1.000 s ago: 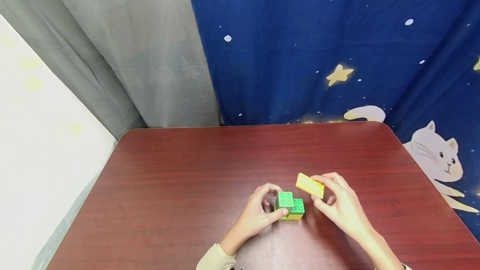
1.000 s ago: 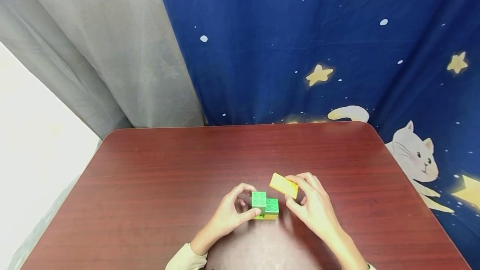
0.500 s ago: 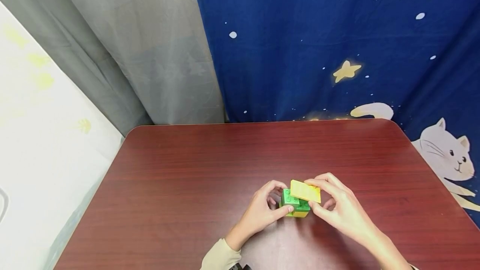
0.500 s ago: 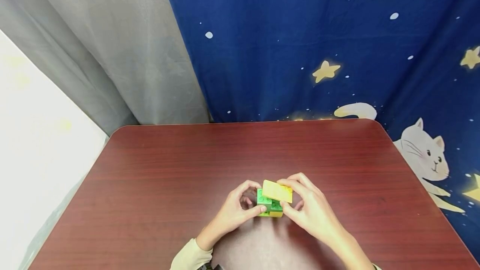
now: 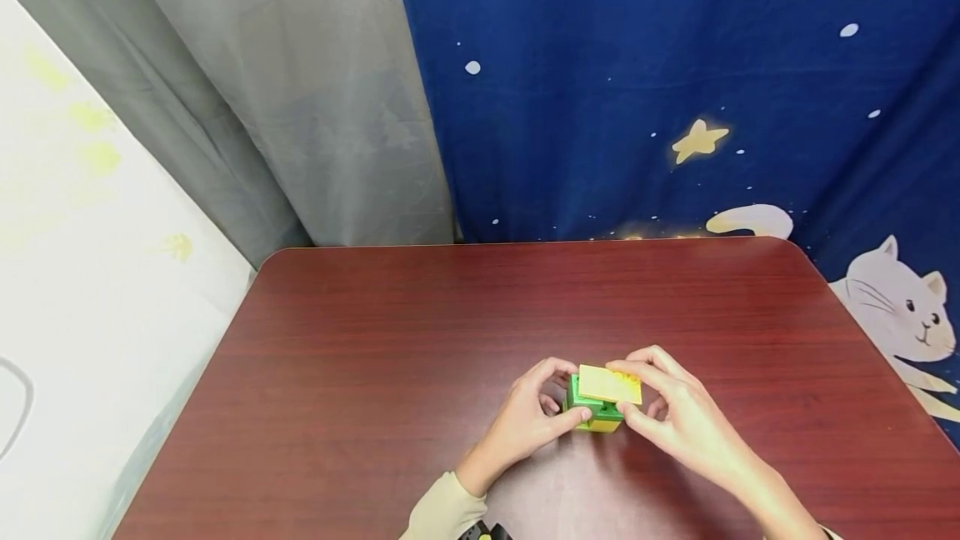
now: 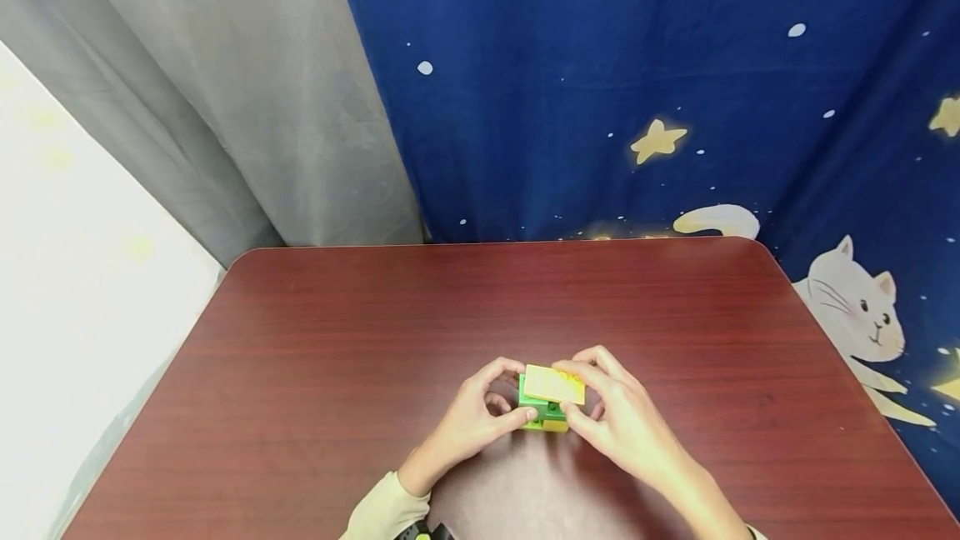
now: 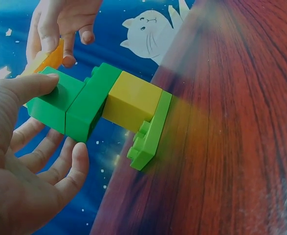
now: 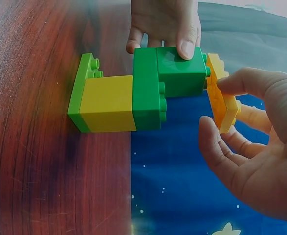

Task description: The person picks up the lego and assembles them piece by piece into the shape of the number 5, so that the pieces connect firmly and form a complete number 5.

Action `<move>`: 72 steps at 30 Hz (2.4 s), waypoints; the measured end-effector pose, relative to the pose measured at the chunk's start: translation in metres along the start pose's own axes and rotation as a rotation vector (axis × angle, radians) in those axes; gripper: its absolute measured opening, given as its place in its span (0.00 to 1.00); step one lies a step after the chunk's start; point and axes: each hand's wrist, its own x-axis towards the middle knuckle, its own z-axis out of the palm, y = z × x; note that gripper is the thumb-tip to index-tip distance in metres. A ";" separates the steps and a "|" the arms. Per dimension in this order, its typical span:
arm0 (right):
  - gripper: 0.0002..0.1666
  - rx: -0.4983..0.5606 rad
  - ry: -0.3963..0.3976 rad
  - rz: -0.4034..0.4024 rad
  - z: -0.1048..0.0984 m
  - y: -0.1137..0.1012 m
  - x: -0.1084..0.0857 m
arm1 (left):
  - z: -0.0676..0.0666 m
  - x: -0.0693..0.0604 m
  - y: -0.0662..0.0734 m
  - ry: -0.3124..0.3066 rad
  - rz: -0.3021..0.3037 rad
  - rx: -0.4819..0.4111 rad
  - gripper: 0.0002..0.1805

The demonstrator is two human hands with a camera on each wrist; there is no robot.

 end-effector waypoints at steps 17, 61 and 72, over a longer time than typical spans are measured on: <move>0.28 0.003 -0.017 -0.103 0.003 0.007 0.004 | 0.002 0.000 -0.004 -0.013 0.023 -0.074 0.22; 0.30 -0.016 0.076 -0.164 0.010 0.010 0.002 | -0.003 0.002 0.045 0.101 -0.071 -0.257 0.14; 0.29 0.034 0.074 -0.148 0.013 0.012 0.001 | 0.000 0.002 0.043 0.141 -0.136 -0.315 0.12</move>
